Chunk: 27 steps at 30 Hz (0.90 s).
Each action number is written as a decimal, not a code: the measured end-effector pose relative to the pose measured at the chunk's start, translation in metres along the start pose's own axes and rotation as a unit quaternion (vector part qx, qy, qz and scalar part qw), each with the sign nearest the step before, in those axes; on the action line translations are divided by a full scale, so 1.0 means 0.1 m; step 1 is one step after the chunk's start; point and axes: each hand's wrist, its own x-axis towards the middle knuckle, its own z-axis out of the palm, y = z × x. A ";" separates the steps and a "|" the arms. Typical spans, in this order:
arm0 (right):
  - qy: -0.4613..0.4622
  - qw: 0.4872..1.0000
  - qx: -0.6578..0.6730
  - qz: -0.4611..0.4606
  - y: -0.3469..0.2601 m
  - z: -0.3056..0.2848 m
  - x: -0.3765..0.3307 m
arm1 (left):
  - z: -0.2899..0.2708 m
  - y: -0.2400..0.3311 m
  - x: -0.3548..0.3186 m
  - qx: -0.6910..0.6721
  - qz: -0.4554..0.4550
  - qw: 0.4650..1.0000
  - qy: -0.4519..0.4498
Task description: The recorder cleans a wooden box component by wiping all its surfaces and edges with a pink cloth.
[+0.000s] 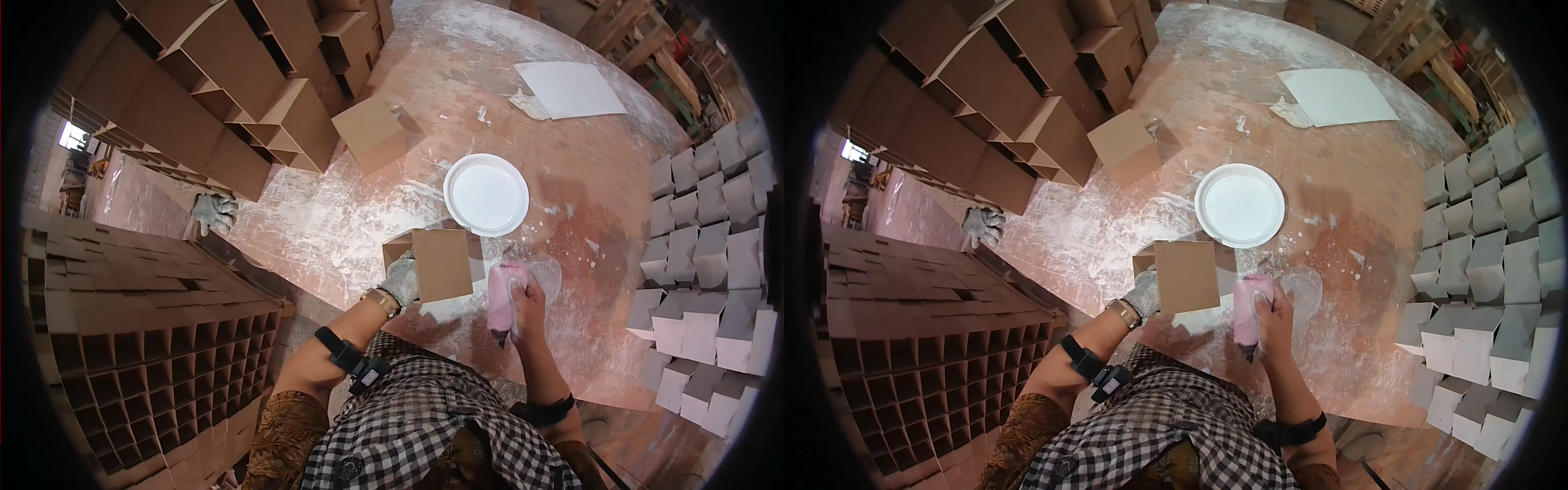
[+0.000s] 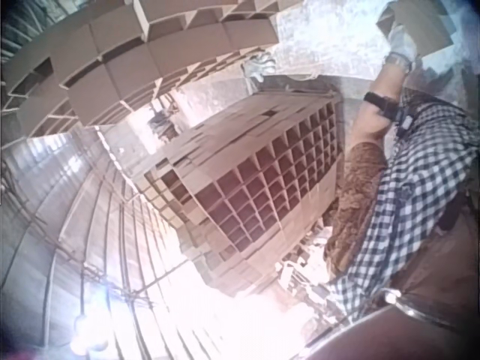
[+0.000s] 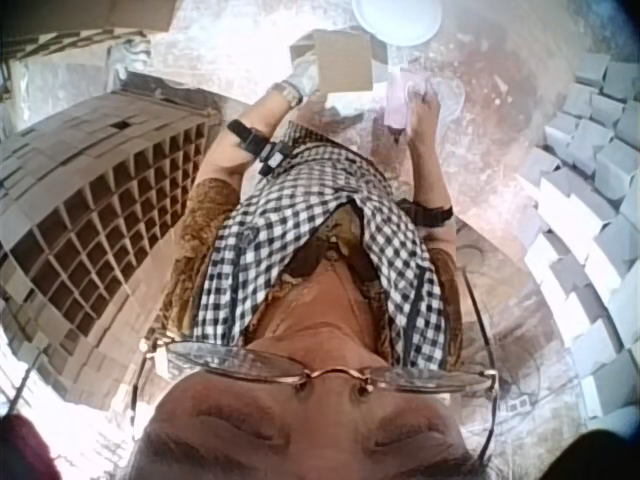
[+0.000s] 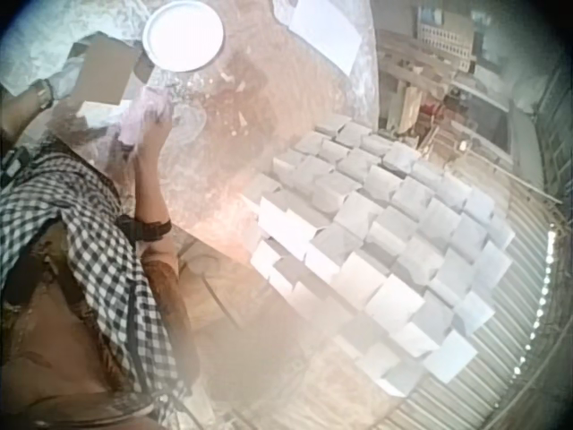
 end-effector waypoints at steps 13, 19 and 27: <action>-0.066 0.807 -0.554 -0.194 -0.21 0.58 0.21 | 0.23 -0.15 0.10 -0.016 0.101 0.989 0.107; -0.051 0.798 -0.563 -0.210 -0.20 0.65 0.70 | 0.12 -0.07 0.06 -0.028 0.049 0.997 0.058; -0.038 0.803 -0.560 -0.199 -0.04 0.43 0.42 | 0.10 -0.09 0.07 -0.050 0.013 0.999 -0.010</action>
